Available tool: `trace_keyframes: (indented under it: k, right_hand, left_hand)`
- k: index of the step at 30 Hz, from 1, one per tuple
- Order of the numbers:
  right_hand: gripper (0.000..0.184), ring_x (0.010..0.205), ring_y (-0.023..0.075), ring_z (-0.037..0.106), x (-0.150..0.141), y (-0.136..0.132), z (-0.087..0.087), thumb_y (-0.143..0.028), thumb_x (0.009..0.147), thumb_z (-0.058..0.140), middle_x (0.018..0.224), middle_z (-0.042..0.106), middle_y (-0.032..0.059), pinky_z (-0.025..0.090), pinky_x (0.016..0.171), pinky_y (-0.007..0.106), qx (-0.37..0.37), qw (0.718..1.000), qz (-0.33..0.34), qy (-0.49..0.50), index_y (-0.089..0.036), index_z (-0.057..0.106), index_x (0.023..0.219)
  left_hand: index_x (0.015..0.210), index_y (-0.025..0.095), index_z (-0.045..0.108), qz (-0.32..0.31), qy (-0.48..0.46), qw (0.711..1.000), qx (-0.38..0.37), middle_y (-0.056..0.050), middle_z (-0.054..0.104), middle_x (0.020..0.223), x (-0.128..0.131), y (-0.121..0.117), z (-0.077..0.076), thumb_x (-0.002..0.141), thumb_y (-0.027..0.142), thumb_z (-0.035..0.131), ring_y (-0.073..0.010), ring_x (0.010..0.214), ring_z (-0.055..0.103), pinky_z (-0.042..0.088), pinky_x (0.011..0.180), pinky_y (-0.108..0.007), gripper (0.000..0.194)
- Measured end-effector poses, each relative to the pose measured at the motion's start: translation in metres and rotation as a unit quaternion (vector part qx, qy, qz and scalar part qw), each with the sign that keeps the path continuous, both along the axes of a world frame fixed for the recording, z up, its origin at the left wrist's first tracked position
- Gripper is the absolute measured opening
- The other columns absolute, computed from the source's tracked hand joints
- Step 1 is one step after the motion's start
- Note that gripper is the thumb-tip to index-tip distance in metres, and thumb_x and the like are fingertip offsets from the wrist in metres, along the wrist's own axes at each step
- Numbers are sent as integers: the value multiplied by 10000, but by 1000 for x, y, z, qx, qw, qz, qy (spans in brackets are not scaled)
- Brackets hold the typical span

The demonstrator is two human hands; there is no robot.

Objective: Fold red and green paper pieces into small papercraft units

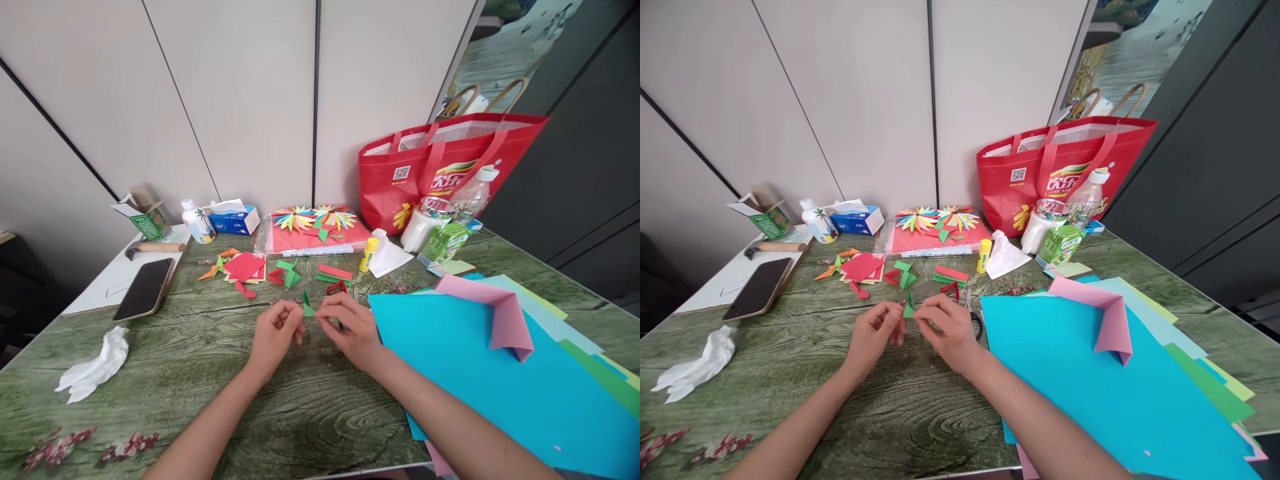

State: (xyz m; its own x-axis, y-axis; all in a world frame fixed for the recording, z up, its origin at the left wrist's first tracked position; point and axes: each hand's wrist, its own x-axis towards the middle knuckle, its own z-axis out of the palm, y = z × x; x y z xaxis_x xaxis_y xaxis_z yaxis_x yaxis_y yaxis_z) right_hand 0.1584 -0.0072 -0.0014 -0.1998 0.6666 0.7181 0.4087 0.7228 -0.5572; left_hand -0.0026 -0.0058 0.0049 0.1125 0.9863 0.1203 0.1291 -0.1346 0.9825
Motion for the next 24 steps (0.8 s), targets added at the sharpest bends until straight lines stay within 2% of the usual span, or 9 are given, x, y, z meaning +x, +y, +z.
trace_keyframes:
  k: [2, 5, 8, 10, 12, 14, 16, 19, 24]
  right_hand:
    - [151, 695, 139, 564, 0, 0, -3, -136, 805, 489, 778, 592, 70, 444, 604, 245, 31, 999, 6, -39, -191, 628, 822]
    - [172, 732, 139, 575, 1, 3, -6, -129, 814, 464, 812, 605, 70, 444, 632, 235, 31, 996, -14, -81, -192, 621, 848]
    - [185, 787, 156, 581, 3, 5, -2, -141, 823, 437, 875, 611, 73, 435, 639, 237, -55, 978, -122, -162, -189, 603, 890]
    - [163, 808, 189, 587, 6, 6, 4, -166, 818, 463, 871, 613, 82, 425, 627, 252, -164, 924, -219, -269, -174, 593, 916]
    - [177, 835, 257, 593, 8, 7, 12, -211, 793, 519, 866, 616, 123, 424, 612, 289, -264, 844, -283, -373, -137, 589, 938]
    - [238, 837, 307, 598, 10, 7, 18, -229, 794, 519, 909, 606, 176, 427, 608, 327, -329, 786, -298, -431, -94, 579, 982]
    - [254, 845, 321, 602, 10, 7, 21, -183, 818, 462, 950, 587, 210, 428, 617, 344, -361, 758, -288, -459, -72, 564, 1022]
    - [291, 862, 306, 603, 9, 6, 23, -85, 815, 399, 988, 561, 228, 423, 646, 334, -369, 760, -251, -472, -60, 540, 1068]
    - [387, 823, 281, 603, 9, 4, 21, -61, 715, 512, 1011, 546, 204, 417, 635, 305, -384, 797, -218, -413, -80, 520, 1101]
  left_hand:
    - [610, 159, 536, -49, -18, 998, -39, 29, 531, 471, 2, -1, 0, 774, 411, 526, -80, 375, 456, 339, 397, -196, 300]
    - [603, 149, 540, -52, -61, 995, -64, 21, 543, 480, 2, 0, -2, 756, 384, 563, -79, 382, 480, 340, 382, -187, 281]
    - [595, 144, 531, -21, -118, 990, -79, 18, 554, 494, 1, 3, -3, 732, 367, 595, -74, 380, 487, 336, 366, -180, 270]
    - [597, 143, 529, -9, -142, 986, -85, 20, 554, 492, 0, 4, -3, 724, 358, 604, -70, 376, 482, 331, 359, -177, 261]
    - [610, 143, 535, -1, -156, 984, -85, 19, 559, 495, 0, 5, -3, 721, 346, 609, -71, 378, 481, 333, 358, -178, 243]
    - [624, 143, 540, 5, -164, 983, -80, 14, 575, 521, 0, 6, -3, 716, 330, 616, -78, 396, 497, 351, 369, -185, 222]
    - [642, 144, 543, 8, -168, 983, -72, 9, 587, 549, 0, 6, -4, 713, 317, 622, -88, 422, 519, 374, 388, -194, 203]
    - [664, 151, 529, 8, -172, 983, -63, -1, 606, 580, 0, 7, -4, 719, 329, 614, -104, 450, 544, 402, 415, -211, 205]
    - [680, 147, 509, 14, -167, 984, -60, -15, 613, 552, 0, 7, -4, 747, 363, 578, -114, 465, 553, 431, 462, -230, 237]
